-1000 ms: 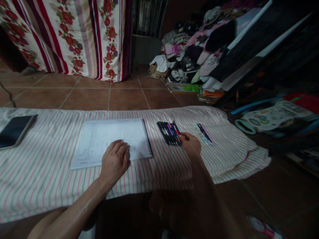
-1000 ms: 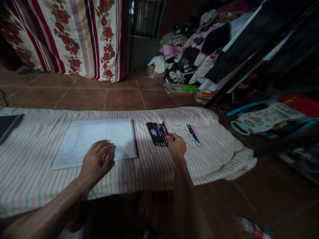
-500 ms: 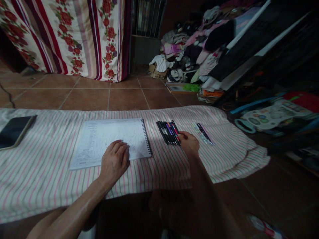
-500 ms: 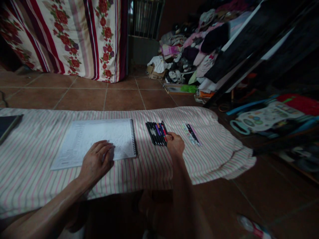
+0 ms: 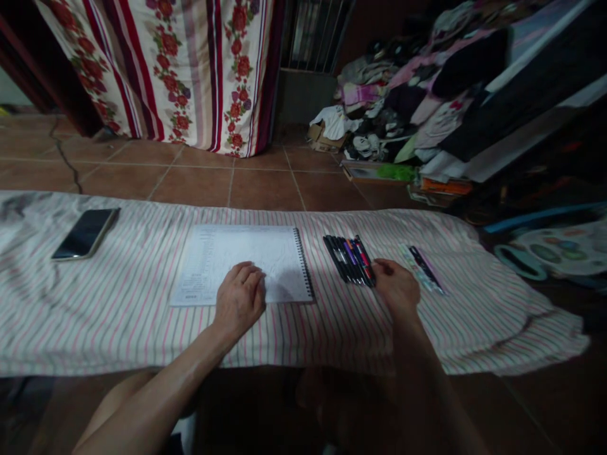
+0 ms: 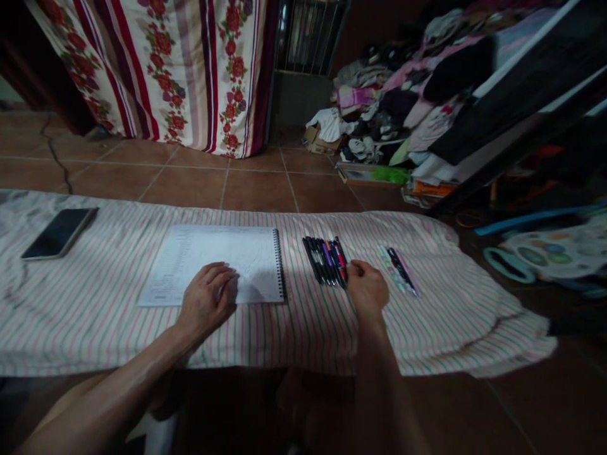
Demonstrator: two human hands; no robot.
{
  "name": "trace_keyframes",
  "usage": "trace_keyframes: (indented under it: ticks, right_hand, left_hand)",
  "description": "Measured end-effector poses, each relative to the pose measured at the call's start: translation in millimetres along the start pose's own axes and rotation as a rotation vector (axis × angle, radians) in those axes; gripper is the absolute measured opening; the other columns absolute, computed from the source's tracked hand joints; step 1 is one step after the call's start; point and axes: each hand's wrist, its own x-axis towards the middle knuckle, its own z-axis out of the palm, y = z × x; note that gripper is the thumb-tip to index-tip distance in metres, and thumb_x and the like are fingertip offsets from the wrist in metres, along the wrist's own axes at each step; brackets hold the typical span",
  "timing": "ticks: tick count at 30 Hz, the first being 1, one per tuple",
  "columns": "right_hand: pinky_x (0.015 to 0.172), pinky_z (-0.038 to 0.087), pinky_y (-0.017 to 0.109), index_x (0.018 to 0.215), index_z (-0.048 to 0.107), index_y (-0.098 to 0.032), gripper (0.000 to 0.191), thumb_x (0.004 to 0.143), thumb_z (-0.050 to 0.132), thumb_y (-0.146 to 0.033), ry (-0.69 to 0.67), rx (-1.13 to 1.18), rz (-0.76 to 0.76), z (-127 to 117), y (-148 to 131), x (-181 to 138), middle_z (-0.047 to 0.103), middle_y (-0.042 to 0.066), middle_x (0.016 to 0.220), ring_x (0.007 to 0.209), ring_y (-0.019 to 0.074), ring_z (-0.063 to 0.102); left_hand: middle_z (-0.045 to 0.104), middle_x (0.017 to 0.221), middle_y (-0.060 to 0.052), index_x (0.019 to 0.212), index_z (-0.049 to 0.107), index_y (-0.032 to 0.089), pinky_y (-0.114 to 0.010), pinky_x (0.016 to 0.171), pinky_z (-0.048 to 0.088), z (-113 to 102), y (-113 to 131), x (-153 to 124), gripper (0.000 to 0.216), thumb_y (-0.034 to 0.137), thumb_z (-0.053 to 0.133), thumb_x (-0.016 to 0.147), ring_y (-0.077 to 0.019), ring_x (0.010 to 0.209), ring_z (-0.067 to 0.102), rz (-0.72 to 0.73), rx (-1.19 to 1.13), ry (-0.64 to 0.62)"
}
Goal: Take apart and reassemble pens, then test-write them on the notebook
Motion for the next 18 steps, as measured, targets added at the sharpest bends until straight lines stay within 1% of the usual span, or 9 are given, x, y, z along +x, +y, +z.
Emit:
trace_keyframes:
  ticks: [3,6,10,12,15,18]
  right_hand:
    - [0.072,0.042,0.036,0.100,0.070,-0.018,0.034,0.077,0.051,-0.035,0.151,0.017,-0.090,-0.1,-10.5,-3.3,0.066,0.011,0.088,0.081,0.0250,0.058]
    - [0.074,0.042,0.036,0.098,0.070,-0.017,0.035,0.077,0.049,-0.034,0.243,0.063,-0.235,4.3,-27.6,-10.6,0.065,0.011,0.087,0.082,0.0243,0.057]
    - [0.077,0.043,0.036,0.099,0.069,-0.016,0.036,0.079,0.047,-0.035,0.275,0.127,-0.408,13.4,-54.9,-25.5,0.066,0.012,0.091,0.083,0.0243,0.058]
    - [0.077,0.044,0.035,0.099,0.069,-0.015,0.035,0.080,0.046,-0.034,0.285,0.163,-0.482,18.0,-67.1,-33.1,0.066,0.012,0.092,0.083,0.0240,0.059]
    - [0.078,0.045,0.034,0.098,0.069,-0.014,0.035,0.081,0.045,-0.033,0.287,0.210,-0.588,25.0,-81.6,-43.0,0.067,0.012,0.091,0.082,0.0230,0.060]
    - [0.079,0.047,0.033,0.097,0.069,-0.015,0.032,0.083,0.045,-0.032,0.294,0.244,-0.675,31.6,-93.5,-53.1,0.068,0.011,0.092,0.081,0.0217,0.062]
  left_hand:
    - [0.067,0.093,-0.008,0.092,0.065,0.016,-0.043,0.089,0.051,-2.3,-5.1,-1.0,0.020,0.013,0.048,0.084,-0.0245,0.101,0.056,-0.004,0.008,0.018]
    - [0.067,0.093,-0.009,0.092,0.065,0.015,-0.043,0.088,0.051,-5.8,-11.6,-2.1,0.019,0.013,0.048,0.084,-0.0245,0.101,0.055,-0.012,0.033,0.042]
    - [0.067,0.094,-0.010,0.091,0.065,0.014,-0.042,0.089,0.051,-14.6,-22.5,-1.5,0.019,0.011,0.048,0.083,-0.0247,0.101,0.055,-0.056,0.080,0.071]
    - [0.067,0.095,-0.010,0.090,0.065,0.015,-0.043,0.090,0.050,-22.0,-31.7,-0.4,0.019,0.011,0.048,0.083,-0.0247,0.102,0.055,-0.088,0.109,0.086]
    - [0.067,0.099,-0.010,0.090,0.066,0.015,-0.043,0.092,0.048,-37.0,-54.0,0.7,0.019,0.014,0.047,0.083,-0.0253,0.106,0.054,-0.155,0.169,0.109]
    - [0.066,0.101,-0.010,0.090,0.066,0.017,-0.046,0.093,0.046,-55.7,-85.6,0.0,0.021,0.014,0.047,0.083,-0.0264,0.109,0.052,-0.233,0.236,0.156]
